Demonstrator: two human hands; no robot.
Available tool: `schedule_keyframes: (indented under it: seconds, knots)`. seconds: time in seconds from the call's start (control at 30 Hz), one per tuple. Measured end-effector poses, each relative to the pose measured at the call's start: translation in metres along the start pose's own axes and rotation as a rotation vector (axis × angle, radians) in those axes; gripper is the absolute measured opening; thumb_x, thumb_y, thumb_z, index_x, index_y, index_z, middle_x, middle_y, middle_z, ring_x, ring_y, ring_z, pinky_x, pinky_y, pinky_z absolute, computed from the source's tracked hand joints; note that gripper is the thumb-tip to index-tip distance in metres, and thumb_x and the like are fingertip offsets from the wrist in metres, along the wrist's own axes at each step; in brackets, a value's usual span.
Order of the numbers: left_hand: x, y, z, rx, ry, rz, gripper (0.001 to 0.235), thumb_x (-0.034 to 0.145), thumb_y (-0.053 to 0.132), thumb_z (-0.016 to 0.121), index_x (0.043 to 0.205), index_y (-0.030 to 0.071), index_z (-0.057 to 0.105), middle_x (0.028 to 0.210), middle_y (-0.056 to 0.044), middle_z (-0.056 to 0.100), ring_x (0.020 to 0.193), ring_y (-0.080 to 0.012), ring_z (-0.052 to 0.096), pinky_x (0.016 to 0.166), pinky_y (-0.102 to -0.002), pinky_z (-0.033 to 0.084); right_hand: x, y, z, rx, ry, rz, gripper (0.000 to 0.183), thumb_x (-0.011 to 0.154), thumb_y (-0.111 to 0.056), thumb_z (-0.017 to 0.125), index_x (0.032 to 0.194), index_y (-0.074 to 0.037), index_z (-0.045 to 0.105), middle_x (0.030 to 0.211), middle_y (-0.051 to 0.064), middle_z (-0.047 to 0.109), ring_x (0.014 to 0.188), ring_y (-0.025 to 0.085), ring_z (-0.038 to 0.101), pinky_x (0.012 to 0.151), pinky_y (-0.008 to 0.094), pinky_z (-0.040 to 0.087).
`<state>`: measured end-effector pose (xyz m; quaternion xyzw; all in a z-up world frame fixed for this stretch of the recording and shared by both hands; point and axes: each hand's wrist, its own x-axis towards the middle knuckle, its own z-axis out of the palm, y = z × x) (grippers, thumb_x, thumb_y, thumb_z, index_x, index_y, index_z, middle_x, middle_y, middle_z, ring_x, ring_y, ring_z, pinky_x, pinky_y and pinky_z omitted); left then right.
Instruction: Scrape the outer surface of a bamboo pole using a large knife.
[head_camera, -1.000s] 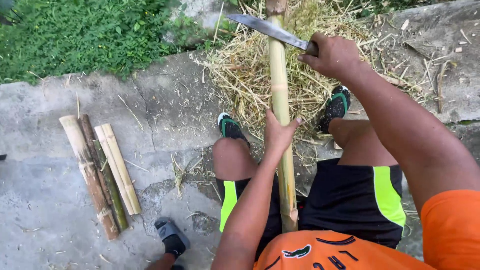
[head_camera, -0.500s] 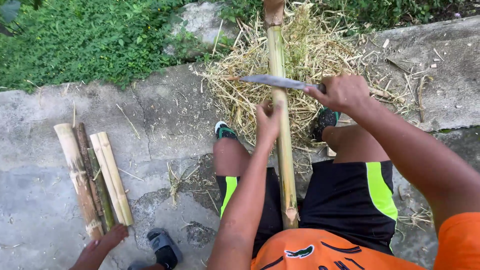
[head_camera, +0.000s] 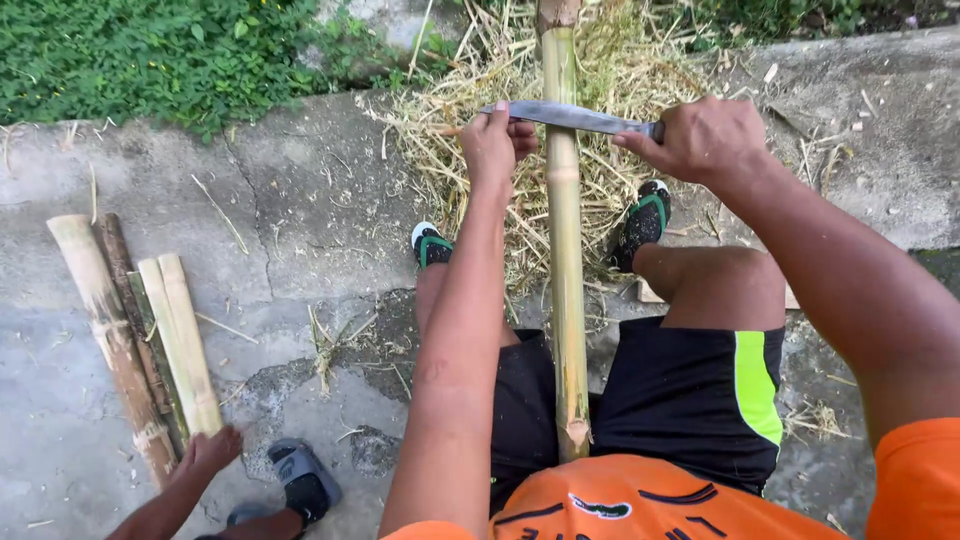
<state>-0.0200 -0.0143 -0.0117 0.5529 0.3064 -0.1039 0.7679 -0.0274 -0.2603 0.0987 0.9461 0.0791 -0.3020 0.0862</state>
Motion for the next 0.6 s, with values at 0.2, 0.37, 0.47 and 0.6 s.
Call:
schedule_keyframes:
  seconds: [0.2,0.37,0.47,0.6]
  knots:
    - [-0.055,-0.012,-0.017,0.118,-0.028,0.029,0.03,0.108,0.019,0.046,0.098,-0.002,0.066,0.072,-0.01,0.07,0.059,-0.0165,0.068,0.055,-0.03,0.058,-0.021,0.015,0.037,-0.062,-0.128,0.006,0.088,0.097,-0.086,0.02,0.074,-0.016,0.068,0.05,-0.006,0.04,0.042,0.005,0.03,0.035,0.027,0.027]
    - [-0.051,-0.015,-0.009,0.045,0.008,-0.033,0.029,0.106,0.018,0.045,0.1,-0.001,0.066,0.079,-0.012,0.071,0.06,-0.0173,0.07,0.059,-0.031,0.064,-0.007,0.011,0.04,-0.13,-0.202,0.017,0.09,0.093,-0.089,0.021,0.074,-0.015,0.069,0.051,-0.006,0.04,0.042,0.005,0.03,0.034,0.026,0.027]
    - [-0.039,-0.005,-0.006,0.037,-0.002,0.049,0.031,0.108,0.018,0.043,0.102,-0.002,0.067,0.08,-0.015,0.072,0.061,-0.0182,0.07,0.059,-0.031,0.063,-0.005,0.009,0.019,-0.115,-0.098,0.015,0.089,0.092,-0.088,0.021,0.074,-0.015,0.069,0.05,-0.004,0.043,0.041,0.006,0.032,0.034,0.027,0.028]
    - [-0.063,-0.007,-0.007,0.096,0.045,-0.049,0.025,0.102,0.017,0.047,0.11,0.005,0.067,0.083,-0.011,0.073,0.064,-0.0146,0.071,0.059,-0.03,0.062,-0.016,0.021,0.039,-0.059,-0.081,-0.018,0.086,0.092,-0.088,0.023,0.076,-0.017,0.069,0.05,-0.004,0.047,0.042,0.006,0.035,0.036,0.028,0.032]
